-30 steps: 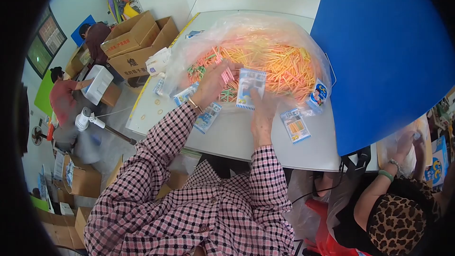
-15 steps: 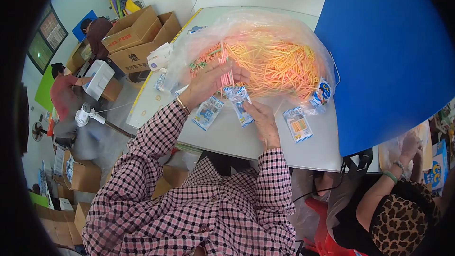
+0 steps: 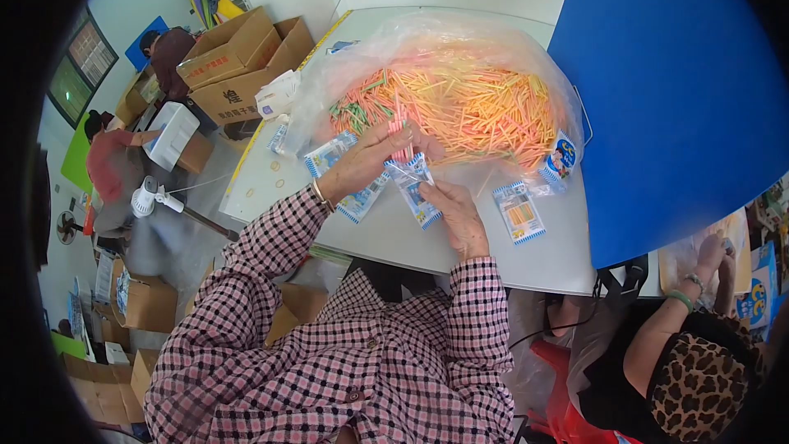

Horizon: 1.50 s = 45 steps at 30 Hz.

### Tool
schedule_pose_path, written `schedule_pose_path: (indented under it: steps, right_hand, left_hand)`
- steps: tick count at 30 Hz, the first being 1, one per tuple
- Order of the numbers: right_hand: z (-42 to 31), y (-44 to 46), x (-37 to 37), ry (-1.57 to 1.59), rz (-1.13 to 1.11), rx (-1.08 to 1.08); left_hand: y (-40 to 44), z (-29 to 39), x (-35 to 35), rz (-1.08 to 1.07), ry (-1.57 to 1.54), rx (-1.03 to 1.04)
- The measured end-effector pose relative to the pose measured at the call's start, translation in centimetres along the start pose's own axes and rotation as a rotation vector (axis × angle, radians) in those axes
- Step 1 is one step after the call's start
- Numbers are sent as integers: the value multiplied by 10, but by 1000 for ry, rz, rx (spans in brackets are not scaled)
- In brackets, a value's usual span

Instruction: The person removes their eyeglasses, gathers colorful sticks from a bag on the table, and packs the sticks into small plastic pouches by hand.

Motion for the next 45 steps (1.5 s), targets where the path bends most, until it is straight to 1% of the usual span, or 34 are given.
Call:
schedule_pose_path:
  steps: [1, 4, 10, 13, 18, 21, 22, 24, 26, 29, 32, 34, 37, 38, 40, 41, 42, 45]
  right_hand:
    - [2, 1, -2, 1, 1, -1]
    - [12, 4, -8, -11, -43, 6]
    - [9, 0, -4, 14, -18, -34]
    - [10, 4, -3, 57, 1, -54]
    - [9, 10, -3, -19, 21, -91]
    - [5, 16, 1, -36, 22, -120]
    - [5, 17, 2, 13, 19, -121]
    - [4, 20, 3, 111, 16, -123]
    - [6, 24, 1, 98, 19, -150]
    - [8, 28, -4, 76, 30, -195]
    - [4, 24, 2, 111, -5, -158]
    - [0, 19, 5, 96, 19, -143]
    - [-10, 11, 8, 63, 65, -121]
    - [-11, 8, 5, 23, 46, -97]
    - [-14, 3, 2, -56, 8, -47]
    - [-15, 0, 3, -55, 12, -46]
    - [-17, -3, 3, -62, 46, -58]
    - [-22, -9, 0, -76, 121, -84]
  left_hand:
    - [-1, 1, 1, 15, 9, 40]
    - [-4, -2, 6, 24, -1, 49]
    - [-9, -7, 5, 62, 73, 74]
    - [-11, -16, 3, 59, 9, 8]
    - [-7, -24, -8, -6, 59, -5]
    - [-7, -18, -17, 22, 145, -17]
    - [-7, -16, -18, 21, 147, -17]
    - [-7, -12, -22, 87, 63, -13]
    - [-7, -13, -26, 120, 21, -11]
    - [-3, -25, -29, 2, 547, -50]
    - [0, -20, -25, -22, 457, -60]
    - [4, -19, -23, -37, 408, -63]
    - [10, -9, -19, 8, 386, 75]
    - [11, -9, -17, 5, 382, 74]
    - [13, -8, -13, 28, 252, 62]
    - [13, -6, -11, 39, 187, 55]
    - [12, -4, -9, 37, 185, 55]
    - [10, -8, -4, 20, 101, -83]
Point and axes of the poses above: each hand's wrist, its own y-axis towards the middle knuckle, its own x-axis out of the palm, z = x × y, the point moved 6 cm from there along y, towards the middle knuckle, and after that the axes turned 12 degrees about -z, right-handed, at the moved point
